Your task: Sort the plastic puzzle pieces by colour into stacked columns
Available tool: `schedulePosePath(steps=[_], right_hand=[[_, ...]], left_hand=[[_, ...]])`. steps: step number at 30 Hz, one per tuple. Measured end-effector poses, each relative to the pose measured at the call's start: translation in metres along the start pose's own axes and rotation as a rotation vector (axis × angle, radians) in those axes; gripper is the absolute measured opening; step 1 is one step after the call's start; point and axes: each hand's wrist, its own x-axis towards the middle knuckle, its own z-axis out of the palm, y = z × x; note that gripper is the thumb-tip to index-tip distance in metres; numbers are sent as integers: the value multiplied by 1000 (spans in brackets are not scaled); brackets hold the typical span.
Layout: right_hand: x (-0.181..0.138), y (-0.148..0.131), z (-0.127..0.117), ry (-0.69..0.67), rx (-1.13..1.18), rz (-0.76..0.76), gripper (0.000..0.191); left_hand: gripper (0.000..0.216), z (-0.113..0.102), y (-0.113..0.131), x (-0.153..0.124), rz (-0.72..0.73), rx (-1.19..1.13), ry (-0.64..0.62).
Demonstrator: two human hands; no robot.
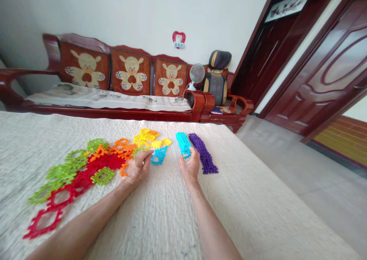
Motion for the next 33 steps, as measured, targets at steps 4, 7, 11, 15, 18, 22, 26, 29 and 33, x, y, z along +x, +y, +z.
schedulePosePath(steps=[4,7,11,15,18,22,26,29,33], right_hand=[[17,2,10,9,-120,-66,47],[22,7,16,8,-170,-66,47],[21,12,19,13,-216,-73,48],[22,13,19,-9,-251,-71,48],[23,13,20,-31,-273,-50,48],[23,16,23,-28,-288,-36,46],[23,16,24,-20,-290,-49,46],[23,13,23,2,-280,-89,49],[21,2,20,5,-169,-196,43]], left_hand=[[21,2,-1,-2,41,1,22],[21,3,-2,-3,48,-9,13],[21,3,-2,-3,2,-30,0],[20,3,-2,-3,-58,-32,0],[19,3,-2,-3,-78,-26,15],[19,3,-2,-3,-78,-39,31],[20,3,-2,-2,-83,-66,38],[21,2,-2,-2,-117,-80,29],[22,3,-3,-1,-180,-83,21]])
